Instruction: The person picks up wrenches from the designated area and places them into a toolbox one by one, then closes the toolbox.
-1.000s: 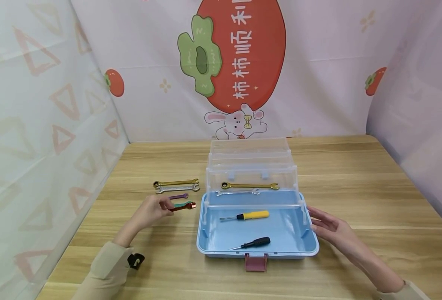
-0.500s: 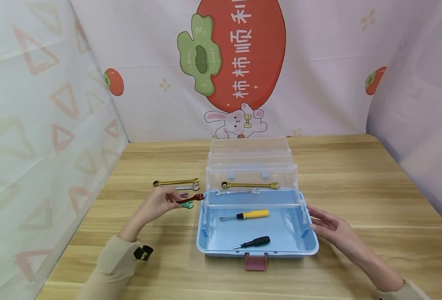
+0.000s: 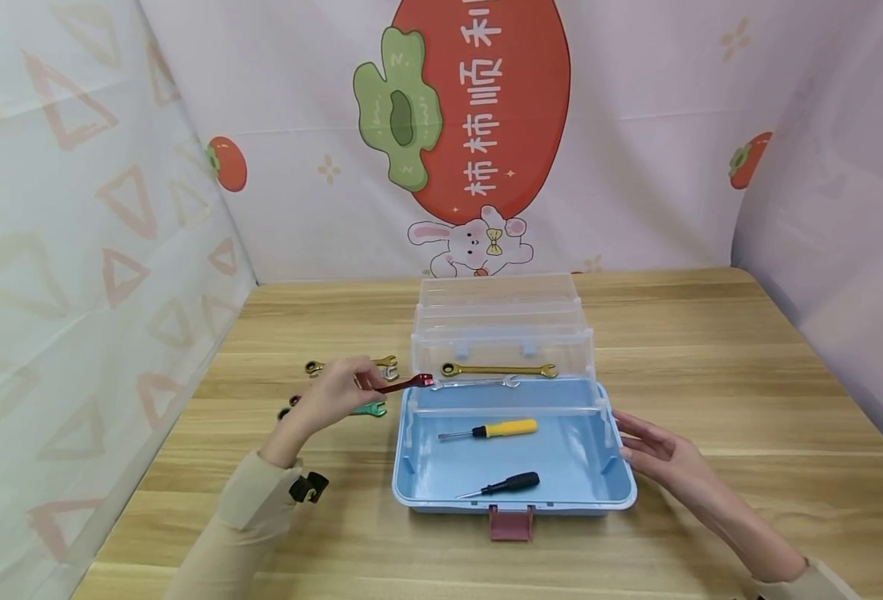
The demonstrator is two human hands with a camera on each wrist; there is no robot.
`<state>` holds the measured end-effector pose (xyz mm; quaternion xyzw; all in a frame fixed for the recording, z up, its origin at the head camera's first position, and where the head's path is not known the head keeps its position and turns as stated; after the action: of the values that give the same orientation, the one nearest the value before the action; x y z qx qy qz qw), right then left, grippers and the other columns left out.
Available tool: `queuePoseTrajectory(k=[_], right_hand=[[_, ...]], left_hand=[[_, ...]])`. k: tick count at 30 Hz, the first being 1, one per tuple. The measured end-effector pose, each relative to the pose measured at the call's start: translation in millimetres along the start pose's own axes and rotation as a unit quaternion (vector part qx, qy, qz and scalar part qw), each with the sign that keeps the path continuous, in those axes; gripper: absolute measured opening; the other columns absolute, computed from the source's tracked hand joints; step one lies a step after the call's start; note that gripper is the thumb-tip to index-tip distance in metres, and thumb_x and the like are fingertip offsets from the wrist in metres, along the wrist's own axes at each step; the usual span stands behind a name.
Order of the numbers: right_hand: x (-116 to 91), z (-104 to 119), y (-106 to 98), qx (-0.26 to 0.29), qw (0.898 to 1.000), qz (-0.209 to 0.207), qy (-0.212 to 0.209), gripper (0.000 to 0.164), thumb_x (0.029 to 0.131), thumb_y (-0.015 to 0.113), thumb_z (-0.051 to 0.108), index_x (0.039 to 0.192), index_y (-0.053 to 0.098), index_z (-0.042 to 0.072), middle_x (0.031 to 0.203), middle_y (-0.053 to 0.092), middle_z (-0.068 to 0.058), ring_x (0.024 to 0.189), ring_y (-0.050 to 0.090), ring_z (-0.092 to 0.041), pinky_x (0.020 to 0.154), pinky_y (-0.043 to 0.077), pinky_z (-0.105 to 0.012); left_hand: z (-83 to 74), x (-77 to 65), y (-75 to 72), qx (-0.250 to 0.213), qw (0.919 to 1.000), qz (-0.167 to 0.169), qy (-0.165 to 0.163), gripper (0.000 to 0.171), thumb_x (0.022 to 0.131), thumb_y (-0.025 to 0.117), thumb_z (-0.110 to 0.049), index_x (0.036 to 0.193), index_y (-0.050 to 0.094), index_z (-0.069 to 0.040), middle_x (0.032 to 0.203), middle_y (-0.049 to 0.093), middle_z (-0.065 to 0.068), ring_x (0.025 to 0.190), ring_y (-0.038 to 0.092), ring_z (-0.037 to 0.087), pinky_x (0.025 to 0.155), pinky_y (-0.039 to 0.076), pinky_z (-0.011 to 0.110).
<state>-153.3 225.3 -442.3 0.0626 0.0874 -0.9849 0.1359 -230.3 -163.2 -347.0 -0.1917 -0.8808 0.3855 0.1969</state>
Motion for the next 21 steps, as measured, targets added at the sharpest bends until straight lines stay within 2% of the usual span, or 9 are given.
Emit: queuePoseTrajectory(k=[4, 10, 21], right_hand=[[-0.1, 0.6, 0.2, -0.003, 1.0, -0.003, -0.008, 0.056, 0.088, 0.054, 0.017, 0.136, 0.029, 0.0, 0.118, 0.047, 0.019, 0.105, 0.048, 0.007, 0.081, 0.043, -0.015], [-0.1, 1.1, 0.8, -0.006, 1.0, -0.006, -0.003, 0.056, 0.088, 0.054, 0.018, 0.136, 0.03, 0.002, 0.119, 0.047, 0.018, 0.105, 0.048, 0.007, 0.081, 0.043, -0.016], [0.2, 0.9, 0.6, -0.008, 1.0, -0.008, 0.001, 0.056, 0.088, 0.054, 0.018, 0.136, 0.03, 0.002, 0.119, 0.047, 0.017, 0.104, 0.048, 0.008, 0.081, 0.043, -0.016]], left_hand=[[-8.7, 8.5, 2.3, 0.004, 0.9999, 0.007, 0.014, 0.013, 0.07, 0.07, 0.002, 0.075, 0.063, -0.006, 0.075, 0.061, 0.001, 0.064, 0.054, 0.01, 0.055, 0.047, 0.023], [-22.9, 22.4, 6.3, 0.014, 0.9993, 0.015, 0.031, 0.013, 0.07, 0.07, 0.004, 0.073, 0.063, -0.006, 0.072, 0.061, 0.001, 0.062, 0.052, 0.009, 0.054, 0.046, 0.022], [-51.0, 48.4, 17.9, 0.055, 0.9961, 0.051, 0.046, 0.01, 0.071, 0.07, -0.001, 0.075, 0.063, -0.007, 0.075, 0.062, 0.001, 0.063, 0.052, 0.008, 0.056, 0.045, 0.019]])
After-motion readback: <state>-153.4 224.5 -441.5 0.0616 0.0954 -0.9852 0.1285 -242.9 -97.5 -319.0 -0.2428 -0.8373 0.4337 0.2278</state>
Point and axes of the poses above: each hand's wrist, its own x-axis towards the middle knuckle, its own y-axis out of the palm, z = x × y, the point moved 6 cm from there along x, towards the middle knuckle
